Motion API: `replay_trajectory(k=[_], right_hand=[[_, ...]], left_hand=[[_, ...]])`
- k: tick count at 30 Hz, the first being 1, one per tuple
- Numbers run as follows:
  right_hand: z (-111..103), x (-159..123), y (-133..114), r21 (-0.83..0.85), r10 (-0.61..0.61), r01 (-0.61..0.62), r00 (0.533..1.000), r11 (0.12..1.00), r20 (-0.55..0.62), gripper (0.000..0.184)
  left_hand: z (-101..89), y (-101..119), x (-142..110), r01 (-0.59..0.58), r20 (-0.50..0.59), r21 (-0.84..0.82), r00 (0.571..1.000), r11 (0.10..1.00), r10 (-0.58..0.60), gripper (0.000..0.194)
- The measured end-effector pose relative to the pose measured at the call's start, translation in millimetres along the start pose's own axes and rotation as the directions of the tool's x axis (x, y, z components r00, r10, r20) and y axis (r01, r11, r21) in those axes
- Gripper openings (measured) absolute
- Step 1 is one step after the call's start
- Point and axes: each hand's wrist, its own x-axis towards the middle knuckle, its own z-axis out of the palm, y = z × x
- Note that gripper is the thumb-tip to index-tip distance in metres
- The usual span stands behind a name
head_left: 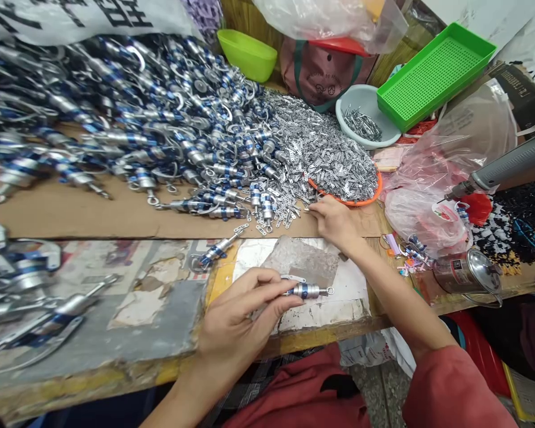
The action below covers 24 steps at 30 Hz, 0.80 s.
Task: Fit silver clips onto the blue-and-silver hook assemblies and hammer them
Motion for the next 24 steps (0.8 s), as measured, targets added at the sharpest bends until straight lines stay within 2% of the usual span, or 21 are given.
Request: replay_trajectory(k=[4, 6, 9, 13, 17, 21, 22, 24], right_hand=[[-17, -21, -7, 0.112, 0.022, -0.008, 0.992, 0.994, -0.126, 0.020], [-31, -38, -22, 0.260, -0.036, 0.093, 0.976, 0.961, -0.217, 0.019], [-50, -63, -46, 0.464, -0.162, 0.290, 0.942, 0.837, -0.295, 0.020], [-56, -81, -61, 0.507, -0.295, 0.393, 0.918, 0.768, -0.265, 0.025], [-54, -81, -61, 0.572, -0.316, 0.413, 0.911, 0.709, -0.265, 0.025], [-54, -84, -60, 0.631, -0.306, 0.394, 0.919, 0.669, -0.250, 0.017], [-54, -87, -60, 0.617, -0.309, 0.392, 0.920, 0.682, -0.242, 0.013], [-53, -95, -58, 0.522, -0.324, 0.412, 0.911, 0.746, -0.256, 0.017]], left_hand=[[0.8, 0, 0, -0.029, 0.013, -0.033, 0.999, 0.999, 0.029, 0.021], [1.8, 0, -1, 0.004, 0.015, -0.045, 1.000, 0.999, -0.003, 0.025], [2.6, -1, -3, 0.070, -0.005, -0.045, 0.997, 0.997, -0.071, 0.036], [0.9, -1, -3, 0.054, -0.008, -0.036, 0.999, 0.998, -0.054, 0.040], [-0.9, 2, 0, 0.018, 0.016, -0.086, 1.000, 0.996, -0.017, 0.034], [-2.9, 4, 0, 0.124, 0.030, -0.249, 0.992, 0.960, -0.121, 0.025], [-3.9, 4, -1, 0.164, 0.043, -0.291, 0.986, 0.942, -0.159, 0.023], [-6.2, 4, -1, 0.229, 0.065, -0.340, 0.973, 0.912, -0.220, 0.019]])
